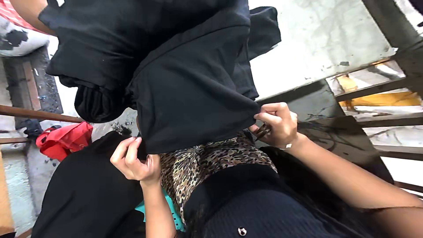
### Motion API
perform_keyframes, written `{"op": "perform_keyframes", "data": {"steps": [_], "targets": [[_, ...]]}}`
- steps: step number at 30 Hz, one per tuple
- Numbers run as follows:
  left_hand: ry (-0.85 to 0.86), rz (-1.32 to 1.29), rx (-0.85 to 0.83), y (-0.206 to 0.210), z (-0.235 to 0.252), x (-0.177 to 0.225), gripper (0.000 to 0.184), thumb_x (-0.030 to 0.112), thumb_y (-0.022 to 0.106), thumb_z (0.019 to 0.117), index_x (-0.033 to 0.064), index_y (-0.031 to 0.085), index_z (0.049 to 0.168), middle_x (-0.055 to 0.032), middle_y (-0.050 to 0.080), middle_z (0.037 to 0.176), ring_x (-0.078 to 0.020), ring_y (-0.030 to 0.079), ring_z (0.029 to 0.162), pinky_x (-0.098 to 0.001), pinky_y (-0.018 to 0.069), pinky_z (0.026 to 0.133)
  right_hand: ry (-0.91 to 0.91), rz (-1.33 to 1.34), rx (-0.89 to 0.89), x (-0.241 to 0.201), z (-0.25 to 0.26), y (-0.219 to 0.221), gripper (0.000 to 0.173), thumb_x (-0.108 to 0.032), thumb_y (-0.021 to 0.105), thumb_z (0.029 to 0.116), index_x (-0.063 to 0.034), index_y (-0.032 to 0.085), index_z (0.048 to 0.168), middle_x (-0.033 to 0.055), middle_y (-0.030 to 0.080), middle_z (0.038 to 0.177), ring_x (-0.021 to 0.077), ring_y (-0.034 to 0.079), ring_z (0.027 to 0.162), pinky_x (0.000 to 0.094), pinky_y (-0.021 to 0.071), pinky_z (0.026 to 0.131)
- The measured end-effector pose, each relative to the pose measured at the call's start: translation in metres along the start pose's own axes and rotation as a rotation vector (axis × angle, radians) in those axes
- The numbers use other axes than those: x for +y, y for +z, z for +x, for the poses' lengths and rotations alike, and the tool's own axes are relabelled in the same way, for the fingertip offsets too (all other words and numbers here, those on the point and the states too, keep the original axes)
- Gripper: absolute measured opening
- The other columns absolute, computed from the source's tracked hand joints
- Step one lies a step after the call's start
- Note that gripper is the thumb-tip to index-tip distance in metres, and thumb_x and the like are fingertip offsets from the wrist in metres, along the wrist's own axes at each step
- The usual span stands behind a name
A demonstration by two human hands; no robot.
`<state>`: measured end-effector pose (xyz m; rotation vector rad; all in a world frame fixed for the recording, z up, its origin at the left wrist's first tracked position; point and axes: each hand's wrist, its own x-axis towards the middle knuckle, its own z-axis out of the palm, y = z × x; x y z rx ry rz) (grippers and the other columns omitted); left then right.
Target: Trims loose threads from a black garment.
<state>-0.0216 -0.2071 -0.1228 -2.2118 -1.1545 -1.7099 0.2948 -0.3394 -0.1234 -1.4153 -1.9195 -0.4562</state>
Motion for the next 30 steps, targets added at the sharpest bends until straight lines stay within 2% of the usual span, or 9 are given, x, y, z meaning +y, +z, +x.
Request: {"op": "perform_keyframes", "data": {"steps": [3,6,12,16,19,22,25,27,30], "targets": [[-0.037,-0.049,0.020,0.000,-0.003,0.001,0.016,0.022,0.058,0.1016,0.0067,0.054,0.104,-0.0051,0.053,0.110,-0.0058,0.054,0.111,-0.0189,0.0420,0.100,0.078,0.073,-0.025,-0.006,-0.001,0.002,0.019,-0.017,0.057,0.1011,-0.0012,0.050,0.109,0.0212,0.061,0.103,0.0211,0.059,0.074,0.0259,0.0474,0.060],[-0.041,-0.088,0.009,0.000,-0.004,0.001,0.016,0.023,0.058,0.1016,0.0079,0.054,0.106,-0.0031,0.053,0.114,-0.0037,0.053,0.113,-0.0184,0.0421,0.099,0.126,0.170,-0.009,-0.016,-0.002,0.003,0.024,-0.020,0.056,0.1037,-0.0032,0.047,0.118,0.0157,0.062,0.102,0.0149,0.064,0.082,0.0209,0.0529,0.071],[0.053,-0.183,-0.110,-0.003,0.001,0.003,0.012,0.021,0.054,0.1024,0.0113,0.054,0.109,-0.0010,0.050,0.122,-0.0032,0.050,0.121,-0.0191,0.0379,0.108,0.143,0.299,0.080,-0.030,0.004,-0.009,0.013,-0.016,0.056,0.1026,-0.0075,0.052,0.112,0.0096,0.057,0.100,0.0105,0.061,0.087,0.0182,0.0523,0.075],[-0.001,-0.432,-0.200,-0.013,0.011,0.009,0.015,0.023,0.050,0.1052,0.0138,0.063,0.103,0.0065,0.063,0.117,-0.0017,0.057,0.119,-0.0203,0.0449,0.104,0.142,0.279,0.121,-0.033,0.009,-0.021,0.013,-0.013,0.058,0.0979,-0.0070,0.057,0.110,0.0074,0.056,0.098,0.0081,0.060,0.088,0.0160,0.0509,0.076],[-0.174,-0.739,-0.331,-0.025,0.027,0.005,0.025,0.029,0.058,0.0989,0.0230,0.067,0.121,0.0170,0.063,0.125,-0.0004,0.057,0.120,-0.0185,0.0470,0.101,0.115,0.236,0.111,-0.030,0.014,-0.025,0.021,-0.020,0.064,0.0976,-0.0073,0.054,0.112,0.0076,0.055,0.102,0.0080,0.059,0.091,0.0162,0.0508,0.079],[-0.231,-0.713,-0.417,-0.031,0.041,0.001,0.035,0.017,0.064,0.0941,0.0216,0.064,0.129,0.0158,0.062,0.129,-0.0022,0.058,0.123,-0.0215,0.0488,0.104,0.136,0.243,0.091,-0.025,0.027,-0.028,0.019,-0.022,0.062,0.1012,-0.0054,0.057,0.109,0.0089,0.054,0.097,0.0088,0.058,0.086,0.0156,0.0492,0.076],[-0.247,-0.592,-0.395,-0.028,0.055,-0.002,0.016,0.017,0.067,0.0971,0.0157,0.073,0.113,0.0137,0.070,0.114,0.0003,0.065,0.108,-0.0211,0.0551,0.094,0.411,0.516,0.163,-0.021,0.057,-0.029,0.011,-0.014,0.065,0.0973,-0.0057,0.069,0.103,-0.0049,0.062,0.088,-0.0060,0.054,0.077,0.0091,0.0466,0.069],[-0.355,-0.593,-0.341,-0.021,0.064,0.000,0.008,0.015,0.064,0.1001,0.0141,0.070,0.105,0.0183,0.072,0.097,0.0056,0.068,0.082,-0.0157,0.0584,0.071,0.648,0.688,0.219,-0.013,0.083,-0.023,0.004,-0.014,0.065,0.0975,-0.0168,0.067,0.098,-0.0190,0.064,0.086,-0.0133,0.050,0.067,0.0075,0.0429,0.059],[-0.498,-0.579,-0.327,-0.008,0.073,0.004,0.011,0.001,0.055,0.0981,0.0071,0.061,0.104,0.0195,0.066,0.083,0.0085,0.061,0.064,-0.0114,0.0527,0.056,0.816,0.825,0.166,0.001,0.107,-0.009,0.004,-0.007,0.060,0.0990,-0.0108,0.062,0.099,-0.0127,0.055,0.088,-0.0095,0.045,0.062,0.0084,0.0401,0.055]]}}
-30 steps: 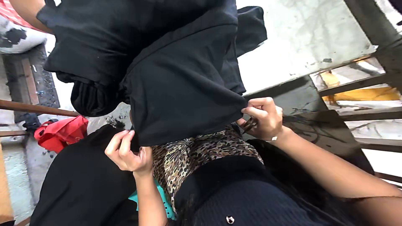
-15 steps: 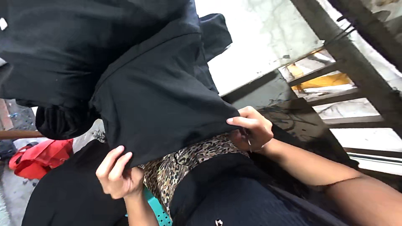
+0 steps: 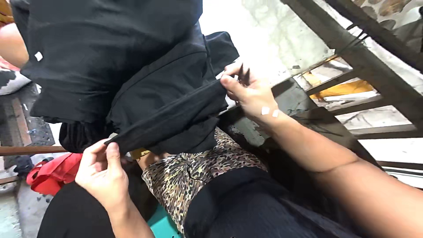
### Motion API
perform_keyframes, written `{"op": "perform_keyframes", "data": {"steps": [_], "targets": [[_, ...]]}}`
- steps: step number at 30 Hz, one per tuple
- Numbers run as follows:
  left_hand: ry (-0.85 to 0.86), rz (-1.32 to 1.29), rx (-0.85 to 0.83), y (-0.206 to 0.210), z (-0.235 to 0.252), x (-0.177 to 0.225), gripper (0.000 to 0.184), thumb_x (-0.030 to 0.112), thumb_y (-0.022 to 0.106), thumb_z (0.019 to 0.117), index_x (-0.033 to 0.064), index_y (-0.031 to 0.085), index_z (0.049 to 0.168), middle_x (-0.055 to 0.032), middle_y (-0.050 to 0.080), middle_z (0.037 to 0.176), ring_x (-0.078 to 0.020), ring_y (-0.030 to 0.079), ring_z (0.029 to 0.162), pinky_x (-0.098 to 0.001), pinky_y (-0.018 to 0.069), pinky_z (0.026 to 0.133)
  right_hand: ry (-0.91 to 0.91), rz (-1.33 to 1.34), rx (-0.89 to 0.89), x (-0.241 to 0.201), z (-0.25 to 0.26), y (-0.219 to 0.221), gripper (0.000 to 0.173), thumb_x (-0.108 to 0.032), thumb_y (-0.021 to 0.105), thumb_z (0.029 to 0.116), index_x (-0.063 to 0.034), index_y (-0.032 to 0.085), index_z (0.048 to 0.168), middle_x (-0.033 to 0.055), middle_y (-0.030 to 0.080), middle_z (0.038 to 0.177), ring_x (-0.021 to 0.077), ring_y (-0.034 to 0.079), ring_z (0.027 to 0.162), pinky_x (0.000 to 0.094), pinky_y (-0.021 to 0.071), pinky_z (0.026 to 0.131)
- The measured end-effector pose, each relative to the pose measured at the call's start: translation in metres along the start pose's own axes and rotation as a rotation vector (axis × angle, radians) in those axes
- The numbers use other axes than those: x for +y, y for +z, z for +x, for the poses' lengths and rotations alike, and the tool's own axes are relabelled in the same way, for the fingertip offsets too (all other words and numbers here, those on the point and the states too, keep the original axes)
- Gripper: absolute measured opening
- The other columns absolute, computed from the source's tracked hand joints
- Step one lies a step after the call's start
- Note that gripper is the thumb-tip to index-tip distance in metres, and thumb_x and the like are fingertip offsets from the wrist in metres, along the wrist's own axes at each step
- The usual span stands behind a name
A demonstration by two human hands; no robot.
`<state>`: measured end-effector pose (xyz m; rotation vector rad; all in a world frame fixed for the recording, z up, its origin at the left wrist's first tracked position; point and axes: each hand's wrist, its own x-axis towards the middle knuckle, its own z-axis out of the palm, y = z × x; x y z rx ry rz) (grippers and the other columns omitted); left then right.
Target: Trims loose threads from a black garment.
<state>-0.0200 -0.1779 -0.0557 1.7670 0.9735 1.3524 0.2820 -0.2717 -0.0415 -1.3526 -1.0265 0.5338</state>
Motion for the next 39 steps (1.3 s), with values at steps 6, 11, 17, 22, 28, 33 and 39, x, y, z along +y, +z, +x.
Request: {"op": "perform_keyframes", "data": {"steps": [6,11,17,22,28,33,39], "targets": [[-0.096,-0.029,0.031,0.003,0.001,0.003,0.015,-0.001,0.053,0.0970,0.0112,0.062,0.099,0.0199,0.063,0.074,0.0077,0.058,0.057,-0.0104,0.0503,0.052,0.209,0.124,-0.031,0.002,0.012,0.007,0.014,-0.009,0.056,0.1031,-0.0174,0.061,0.094,-0.0164,0.056,0.065,-0.0082,0.041,0.048,0.0094,0.0353,0.046],[-0.057,-0.073,0.037,-0.001,-0.003,0.007,0.017,0.000,0.054,0.0974,0.0140,0.063,0.100,0.0209,0.065,0.076,0.0075,0.059,0.060,-0.0105,0.0504,0.053,0.053,0.046,-0.009,-0.002,0.010,0.004,0.014,-0.007,0.058,0.1012,-0.0191,0.062,0.095,-0.0191,0.063,0.073,-0.0097,0.056,0.061,0.0095,0.0477,0.057],[-0.006,0.322,0.070,0.002,-0.004,0.005,0.021,0.010,0.061,0.0967,-0.0029,0.064,0.112,-0.0023,0.065,0.098,0.0010,0.061,0.078,-0.0143,0.0517,0.067,-0.007,-0.031,-0.021,0.002,0.015,0.007,0.011,-0.005,0.061,0.0983,-0.0149,0.060,0.093,-0.0176,0.056,0.072,-0.0101,0.050,0.060,0.0086,0.0438,0.057],[0.374,0.432,0.066,0.055,-0.022,0.046,0.026,0.026,0.062,0.1005,0.0008,0.069,0.102,-0.0152,0.055,0.112,-0.0160,0.054,0.108,-0.0244,0.0435,0.095,-0.027,-0.162,0.003,0.007,0.018,0.010,0.006,-0.006,0.064,0.0964,-0.0038,0.064,0.091,-0.0092,0.056,0.072,-0.0086,0.050,0.063,0.0098,0.0438,0.061],[0.513,0.166,-0.238,0.156,-0.030,0.073,0.018,0.021,0.062,0.0989,0.0101,0.077,0.098,-0.0124,0.065,0.109,-0.0261,0.057,0.110,-0.0379,0.0415,0.097,-0.010,-0.218,-0.039,0.006,0.018,0.007,0.008,-0.009,0.066,0.0969,-0.0043,0.065,0.090,-0.0088,0.054,0.068,-0.0080,0.045,0.057,0.0103,0.0384,0.055],[0.636,0.211,-0.250,0.188,-0.023,0.070,0.012,0.017,0.071,0.0924,0.0115,0.079,0.099,-0.0153,0.067,0.112,-0.0313,0.058,0.114,-0.0456,0.0404,0.095,0.080,-0.260,-0.035,0.000,0.017,0.005,0.009,-0.010,0.069,0.0952,-0.0034,0.067,0.091,-0.0065,0.060,0.071,-0.0084,0.050,0.062,0.0107,0.0408,0.059],[0.592,0.139,-0.225,0.187,-0.021,0.063,0.007,0.017,0.075,0.0891,0.0107,0.078,0.089,-0.0127,0.069,0.108,-0.0292,0.058,0.113,-0.0438,0.0414,0.097,0.055,-0.186,-0.036,0.001,0.015,0.007,0.003,-0.006,0.067,0.0954,-0.0051,0.064,0.094,-0.0121,0.057,0.071,-0.0120,0.049,0.062,0.0065,0.0421,0.060]]}}
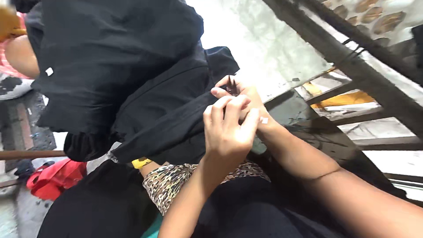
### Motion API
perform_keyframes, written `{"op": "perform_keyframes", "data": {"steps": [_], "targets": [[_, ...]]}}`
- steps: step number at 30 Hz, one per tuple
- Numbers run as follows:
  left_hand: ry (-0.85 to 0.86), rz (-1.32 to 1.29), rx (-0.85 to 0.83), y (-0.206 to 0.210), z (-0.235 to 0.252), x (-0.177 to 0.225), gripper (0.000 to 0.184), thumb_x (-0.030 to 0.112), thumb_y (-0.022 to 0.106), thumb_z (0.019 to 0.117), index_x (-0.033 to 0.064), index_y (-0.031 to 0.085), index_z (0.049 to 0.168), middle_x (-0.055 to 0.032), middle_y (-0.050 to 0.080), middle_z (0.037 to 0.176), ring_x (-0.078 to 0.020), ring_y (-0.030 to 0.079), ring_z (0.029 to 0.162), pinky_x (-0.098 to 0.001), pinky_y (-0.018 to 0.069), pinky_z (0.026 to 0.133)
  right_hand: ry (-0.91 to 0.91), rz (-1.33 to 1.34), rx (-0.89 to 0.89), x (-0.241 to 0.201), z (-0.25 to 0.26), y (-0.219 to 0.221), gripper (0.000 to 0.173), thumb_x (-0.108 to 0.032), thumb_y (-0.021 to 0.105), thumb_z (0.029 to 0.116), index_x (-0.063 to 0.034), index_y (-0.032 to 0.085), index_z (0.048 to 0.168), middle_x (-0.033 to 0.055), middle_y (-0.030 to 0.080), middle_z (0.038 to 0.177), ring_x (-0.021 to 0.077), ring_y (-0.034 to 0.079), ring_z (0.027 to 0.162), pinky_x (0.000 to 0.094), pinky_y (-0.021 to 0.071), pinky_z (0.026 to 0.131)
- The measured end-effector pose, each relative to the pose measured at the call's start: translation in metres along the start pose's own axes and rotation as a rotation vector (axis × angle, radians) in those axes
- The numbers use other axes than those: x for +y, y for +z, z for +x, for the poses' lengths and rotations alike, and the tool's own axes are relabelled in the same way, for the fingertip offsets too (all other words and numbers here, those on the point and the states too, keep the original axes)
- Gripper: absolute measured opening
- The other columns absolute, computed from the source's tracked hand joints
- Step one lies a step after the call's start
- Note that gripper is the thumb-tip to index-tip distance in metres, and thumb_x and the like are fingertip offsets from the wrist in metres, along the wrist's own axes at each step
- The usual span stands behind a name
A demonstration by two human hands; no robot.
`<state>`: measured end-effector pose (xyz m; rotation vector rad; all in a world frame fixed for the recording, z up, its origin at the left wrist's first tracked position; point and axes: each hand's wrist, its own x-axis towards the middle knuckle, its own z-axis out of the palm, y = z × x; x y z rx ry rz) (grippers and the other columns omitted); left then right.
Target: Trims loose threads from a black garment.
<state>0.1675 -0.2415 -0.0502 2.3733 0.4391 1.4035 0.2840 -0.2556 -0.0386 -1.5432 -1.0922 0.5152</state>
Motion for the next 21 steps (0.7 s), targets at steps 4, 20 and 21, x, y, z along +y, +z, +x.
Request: {"op": "perform_keyframes", "data": {"steps": [4,20,21], "targets": [[-0.003,-0.035,-0.012,0.001,-0.002,0.000,0.007,0.011,0.072,0.0901,0.0070,0.074,0.084,-0.0118,0.069,0.106,-0.0272,0.060,0.112,-0.0404,0.0428,0.100,0.016,0.030,0.015,-0.001,0.002,0.004,0.006,-0.003,0.066,0.0949,-0.0080,0.064,0.093,-0.0150,0.056,0.071,-0.0126,0.049,0.061,0.0061,0.0426,0.060],[-0.420,0.381,-0.067,-0.141,-0.037,-0.059,0.031,0.027,0.055,0.1023,0.0030,0.067,0.086,-0.0186,0.062,0.126,-0.0322,0.047,0.128,-0.0457,0.0296,0.110,-0.057,0.043,-0.002,0.013,0.006,0.006,0.007,-0.006,0.063,0.0968,-0.0082,0.063,0.090,-0.0134,0.052,0.069,-0.0105,0.044,0.057,0.0073,0.0381,0.056],[-0.404,0.411,-0.071,-0.137,-0.037,-0.063,0.031,0.027,0.055,0.1025,0.0031,0.068,0.086,-0.0194,0.062,0.125,-0.0348,0.047,0.129,-0.0481,0.0293,0.109,-0.056,0.040,-0.001,0.012,0.006,0.005,0.007,-0.006,0.063,0.0968,-0.0079,0.063,0.090,-0.0132,0.052,0.069,-0.0106,0.045,0.058,0.0072,0.0386,0.056]]}}
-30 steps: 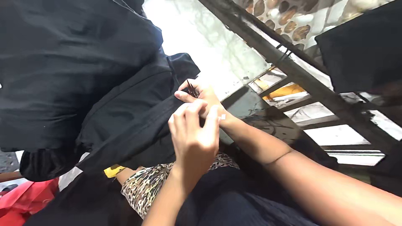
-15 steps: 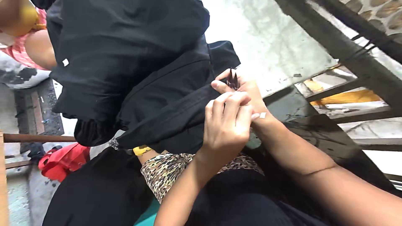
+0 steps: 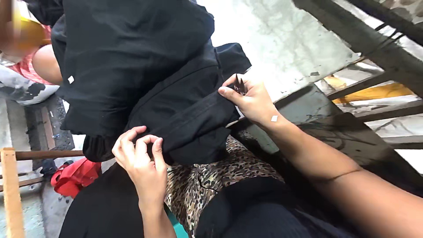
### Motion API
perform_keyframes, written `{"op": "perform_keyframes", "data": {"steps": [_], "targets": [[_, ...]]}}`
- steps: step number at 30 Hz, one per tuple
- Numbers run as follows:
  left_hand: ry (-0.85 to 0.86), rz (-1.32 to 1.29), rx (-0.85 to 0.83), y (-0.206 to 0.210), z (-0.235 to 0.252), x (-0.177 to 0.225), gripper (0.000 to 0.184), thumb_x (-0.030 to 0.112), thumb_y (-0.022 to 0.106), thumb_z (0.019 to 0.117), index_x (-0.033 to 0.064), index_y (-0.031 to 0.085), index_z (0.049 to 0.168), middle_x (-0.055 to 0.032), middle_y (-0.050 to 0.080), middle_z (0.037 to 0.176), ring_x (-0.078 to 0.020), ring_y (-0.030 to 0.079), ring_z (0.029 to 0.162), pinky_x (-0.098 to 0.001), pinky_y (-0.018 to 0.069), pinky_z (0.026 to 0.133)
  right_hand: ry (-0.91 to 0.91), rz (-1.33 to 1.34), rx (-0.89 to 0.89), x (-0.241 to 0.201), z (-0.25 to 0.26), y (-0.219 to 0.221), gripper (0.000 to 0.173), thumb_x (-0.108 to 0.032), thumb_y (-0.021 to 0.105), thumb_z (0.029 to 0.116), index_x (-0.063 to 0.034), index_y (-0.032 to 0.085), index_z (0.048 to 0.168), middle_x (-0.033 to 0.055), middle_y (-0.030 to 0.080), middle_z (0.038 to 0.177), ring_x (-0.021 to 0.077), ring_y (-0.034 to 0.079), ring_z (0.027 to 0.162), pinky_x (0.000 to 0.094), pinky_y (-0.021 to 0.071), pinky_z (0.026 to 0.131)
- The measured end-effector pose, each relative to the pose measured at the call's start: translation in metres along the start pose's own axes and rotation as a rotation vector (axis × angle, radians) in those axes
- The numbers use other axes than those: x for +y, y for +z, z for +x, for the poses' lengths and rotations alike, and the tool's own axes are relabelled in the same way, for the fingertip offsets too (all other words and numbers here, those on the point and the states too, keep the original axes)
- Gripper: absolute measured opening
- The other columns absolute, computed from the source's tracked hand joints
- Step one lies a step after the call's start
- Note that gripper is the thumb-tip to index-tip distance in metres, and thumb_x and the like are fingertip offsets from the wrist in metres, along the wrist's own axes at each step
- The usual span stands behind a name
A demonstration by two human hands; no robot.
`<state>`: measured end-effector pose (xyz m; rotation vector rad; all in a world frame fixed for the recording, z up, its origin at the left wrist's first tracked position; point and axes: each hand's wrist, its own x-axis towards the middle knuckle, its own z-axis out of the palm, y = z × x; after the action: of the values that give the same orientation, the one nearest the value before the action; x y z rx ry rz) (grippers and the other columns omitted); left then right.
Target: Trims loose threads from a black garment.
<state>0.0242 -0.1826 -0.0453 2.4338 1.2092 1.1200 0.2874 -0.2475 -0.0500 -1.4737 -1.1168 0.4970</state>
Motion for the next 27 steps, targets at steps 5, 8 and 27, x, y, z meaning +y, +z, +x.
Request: {"op": "perform_keyframes", "data": {"steps": [5,8,27], "targets": [[0.060,0.149,0.095,0.020,0.001,-0.014,0.036,0.031,0.061,0.0982,-0.0049,0.066,0.098,-0.0342,0.054,0.129,-0.0490,0.049,0.122,-0.0564,0.0346,0.103,-0.033,-0.036,0.011,0.000,-0.002,-0.005,0.006,-0.008,0.064,0.0966,-0.0069,0.064,0.090,-0.0129,0.051,0.067,-0.0106,0.041,0.055,0.0075,0.0355,0.054],[0.056,0.161,0.115,0.018,0.002,-0.025,0.053,0.045,0.062,0.0968,-0.0063,0.061,0.111,-0.0354,0.049,0.130,-0.0474,0.046,0.123,-0.0524,0.0335,0.104,-0.067,-0.020,0.029,-0.002,-0.002,-0.003,0.006,-0.007,0.064,0.0962,-0.0062,0.064,0.090,-0.0130,0.050,0.066,-0.0107,0.040,0.054,0.0072,0.0339,0.053],[-0.129,-0.072,-0.007,-0.088,0.158,-0.108,0.051,0.013,0.067,0.0925,-0.0130,0.045,0.132,-0.0160,0.061,0.111,-0.0054,0.058,0.084,-0.0260,0.0512,0.080,-0.174,0.137,0.150,0.004,-0.036,-0.008,0.024,-0.025,0.041,0.1101,-0.0127,0.061,0.107,-0.0154,0.059,0.082,-0.0104,0.041,0.054,0.0083,0.0368,0.049]]}}
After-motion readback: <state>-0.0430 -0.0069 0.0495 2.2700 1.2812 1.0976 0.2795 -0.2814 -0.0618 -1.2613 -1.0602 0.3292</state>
